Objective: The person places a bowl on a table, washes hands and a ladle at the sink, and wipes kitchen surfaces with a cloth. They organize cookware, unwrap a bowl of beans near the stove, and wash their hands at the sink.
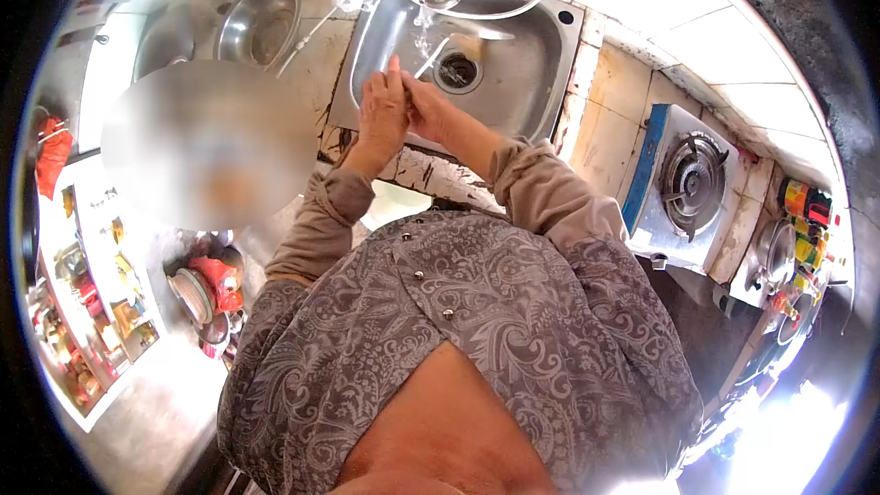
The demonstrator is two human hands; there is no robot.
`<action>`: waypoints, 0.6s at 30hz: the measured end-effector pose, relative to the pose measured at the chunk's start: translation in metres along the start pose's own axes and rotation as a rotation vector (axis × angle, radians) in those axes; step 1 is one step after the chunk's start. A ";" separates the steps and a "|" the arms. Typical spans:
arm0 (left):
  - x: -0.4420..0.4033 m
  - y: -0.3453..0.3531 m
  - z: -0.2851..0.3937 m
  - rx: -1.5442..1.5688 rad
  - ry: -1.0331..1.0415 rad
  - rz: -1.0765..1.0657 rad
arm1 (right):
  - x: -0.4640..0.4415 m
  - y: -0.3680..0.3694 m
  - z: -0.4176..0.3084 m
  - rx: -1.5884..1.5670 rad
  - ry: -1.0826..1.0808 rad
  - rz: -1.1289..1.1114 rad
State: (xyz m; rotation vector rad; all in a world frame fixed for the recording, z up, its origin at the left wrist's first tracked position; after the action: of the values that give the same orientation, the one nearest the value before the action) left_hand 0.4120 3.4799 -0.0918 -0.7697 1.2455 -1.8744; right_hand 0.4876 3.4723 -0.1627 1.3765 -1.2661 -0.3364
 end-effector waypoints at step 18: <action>-0.185 -0.035 -0.155 0.206 -0.219 0.406 | 0.167 -0.055 -0.114 0.794 -0.062 0.264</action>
State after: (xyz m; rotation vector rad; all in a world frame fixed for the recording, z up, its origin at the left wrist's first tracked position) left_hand 0.3790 3.7189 -0.1275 -0.5457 0.9687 -1.5136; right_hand 0.6665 3.3837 -0.1004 1.8225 -1.7032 0.3544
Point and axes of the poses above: each hand's wrist, its own x-axis away from the middle knuckle, its own y-axis out of the palm, z = x × y, the point moved 3 cm from there along -x, towards the middle knuckle, and after that the axes turned 9 degrees about -z, right-handed, at the moved point
